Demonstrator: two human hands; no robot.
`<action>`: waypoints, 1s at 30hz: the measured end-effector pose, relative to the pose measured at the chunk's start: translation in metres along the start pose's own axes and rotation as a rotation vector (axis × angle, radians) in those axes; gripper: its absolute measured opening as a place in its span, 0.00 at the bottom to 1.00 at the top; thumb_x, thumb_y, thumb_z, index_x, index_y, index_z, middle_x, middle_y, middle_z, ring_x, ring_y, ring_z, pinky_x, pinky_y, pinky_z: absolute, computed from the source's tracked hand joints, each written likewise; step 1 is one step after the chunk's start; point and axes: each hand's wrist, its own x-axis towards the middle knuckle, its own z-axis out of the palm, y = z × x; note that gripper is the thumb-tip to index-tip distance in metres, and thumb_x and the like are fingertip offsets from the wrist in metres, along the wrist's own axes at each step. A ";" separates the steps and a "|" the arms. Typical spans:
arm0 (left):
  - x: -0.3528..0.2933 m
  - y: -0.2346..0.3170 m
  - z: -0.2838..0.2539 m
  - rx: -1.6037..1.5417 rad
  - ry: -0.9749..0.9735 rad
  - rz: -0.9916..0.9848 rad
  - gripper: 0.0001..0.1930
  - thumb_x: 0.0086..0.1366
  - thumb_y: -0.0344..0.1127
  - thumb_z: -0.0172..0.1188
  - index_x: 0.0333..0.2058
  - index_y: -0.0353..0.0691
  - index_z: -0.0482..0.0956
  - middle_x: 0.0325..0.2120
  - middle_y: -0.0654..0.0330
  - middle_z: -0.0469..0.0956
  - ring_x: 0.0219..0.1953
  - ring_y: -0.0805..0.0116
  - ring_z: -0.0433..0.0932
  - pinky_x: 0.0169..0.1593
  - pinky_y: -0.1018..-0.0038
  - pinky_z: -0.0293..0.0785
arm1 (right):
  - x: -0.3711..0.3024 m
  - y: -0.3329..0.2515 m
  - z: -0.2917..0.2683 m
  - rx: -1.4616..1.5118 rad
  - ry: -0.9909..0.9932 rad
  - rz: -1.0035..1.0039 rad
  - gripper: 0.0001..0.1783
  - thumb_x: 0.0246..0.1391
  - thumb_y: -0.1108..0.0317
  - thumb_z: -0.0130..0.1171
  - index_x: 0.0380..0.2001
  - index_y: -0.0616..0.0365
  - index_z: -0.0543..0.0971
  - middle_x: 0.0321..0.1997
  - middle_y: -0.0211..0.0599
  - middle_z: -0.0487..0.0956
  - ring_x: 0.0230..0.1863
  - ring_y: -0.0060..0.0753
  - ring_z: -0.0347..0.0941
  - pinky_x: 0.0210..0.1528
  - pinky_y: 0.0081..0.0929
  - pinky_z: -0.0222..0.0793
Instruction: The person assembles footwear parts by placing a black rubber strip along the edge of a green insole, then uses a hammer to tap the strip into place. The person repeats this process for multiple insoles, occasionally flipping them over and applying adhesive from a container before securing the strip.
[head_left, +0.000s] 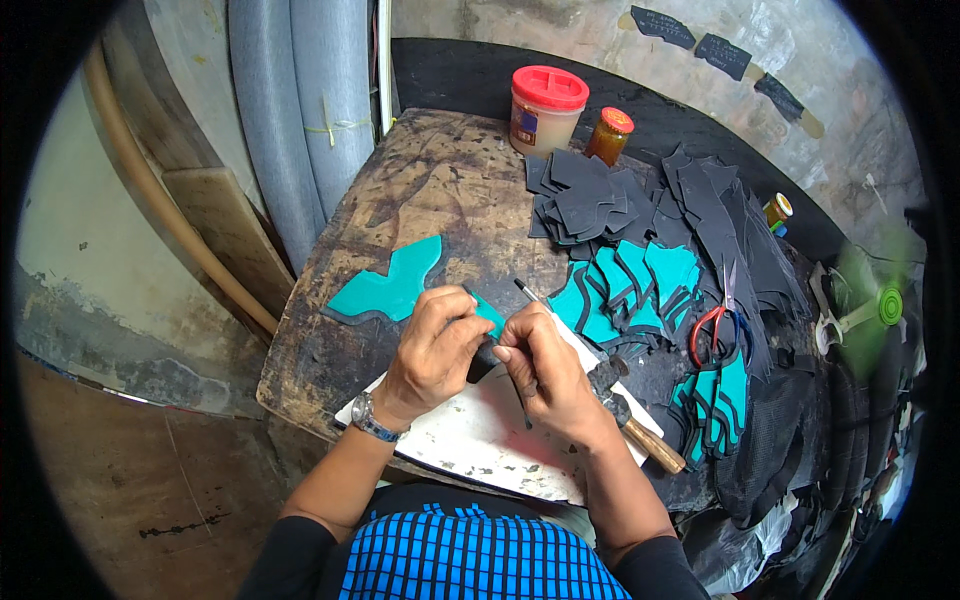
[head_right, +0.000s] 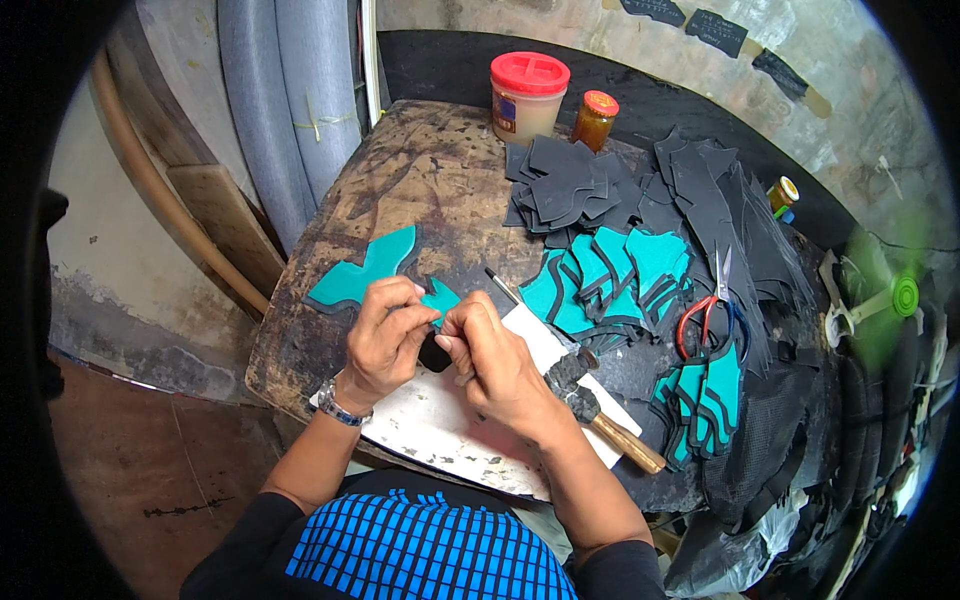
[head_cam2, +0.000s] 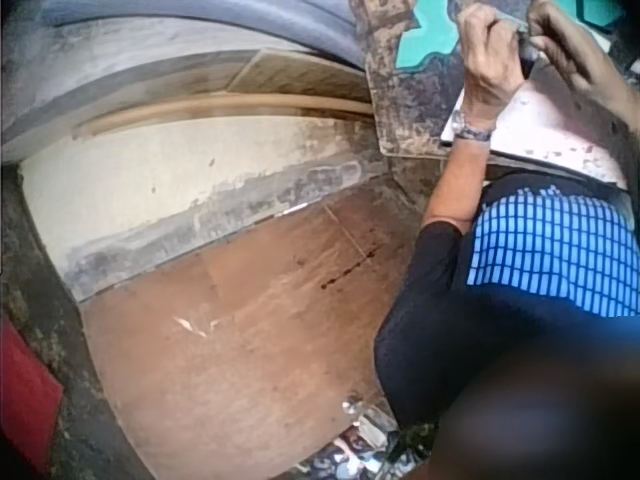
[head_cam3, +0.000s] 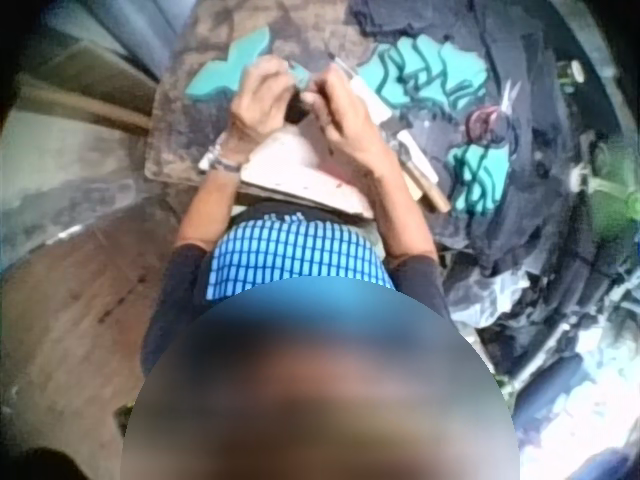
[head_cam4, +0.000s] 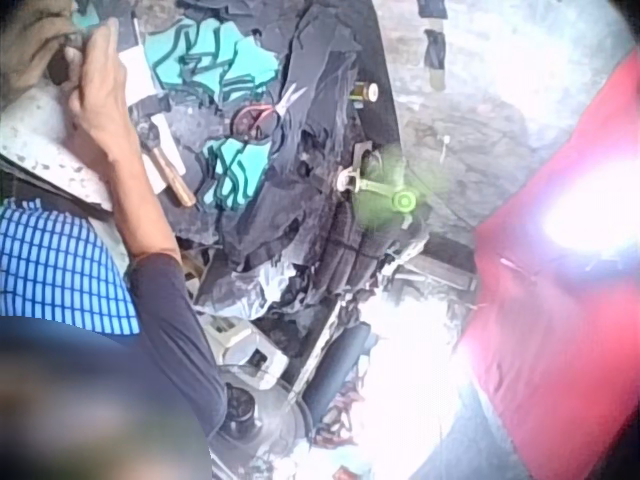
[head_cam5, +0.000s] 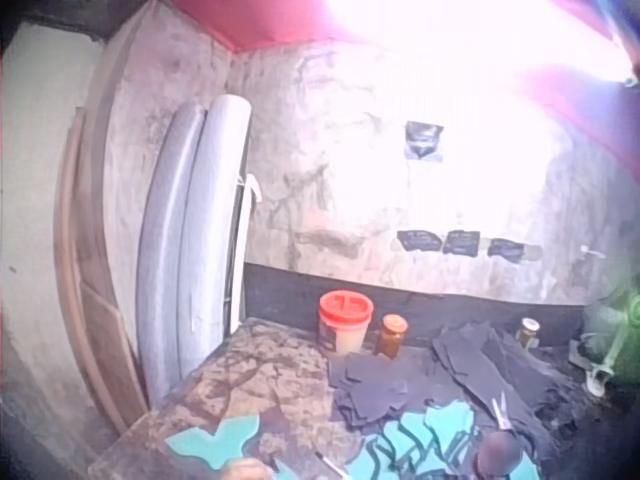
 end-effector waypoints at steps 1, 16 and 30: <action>0.002 -0.002 -0.002 0.017 -0.015 0.006 0.10 0.56 0.18 0.66 0.36 0.35 0.80 0.39 0.54 0.78 0.45 0.57 0.80 0.52 0.58 0.77 | 0.001 0.001 0.001 0.000 0.026 -0.001 0.09 0.63 0.78 0.58 0.42 0.63 0.68 0.37 0.45 0.69 0.33 0.48 0.71 0.35 0.36 0.70; 0.042 0.028 -0.048 -0.341 -0.513 -0.485 0.05 0.68 0.26 0.59 0.39 0.30 0.77 0.32 0.52 0.80 0.35 0.59 0.80 0.40 0.68 0.75 | 0.000 -0.012 -0.007 0.957 0.188 0.437 0.21 0.61 0.77 0.62 0.50 0.51 0.63 0.37 0.36 0.77 0.28 0.13 0.66 0.27 0.13 0.59; 0.022 0.032 -0.038 -0.602 -0.354 -0.675 0.07 0.67 0.33 0.67 0.36 0.36 0.81 0.30 0.65 0.80 0.34 0.78 0.74 0.40 0.77 0.72 | -0.002 -0.016 -0.011 0.924 0.109 0.470 0.19 0.61 0.78 0.64 0.52 0.58 0.70 0.42 0.36 0.79 0.40 0.18 0.76 0.41 0.15 0.72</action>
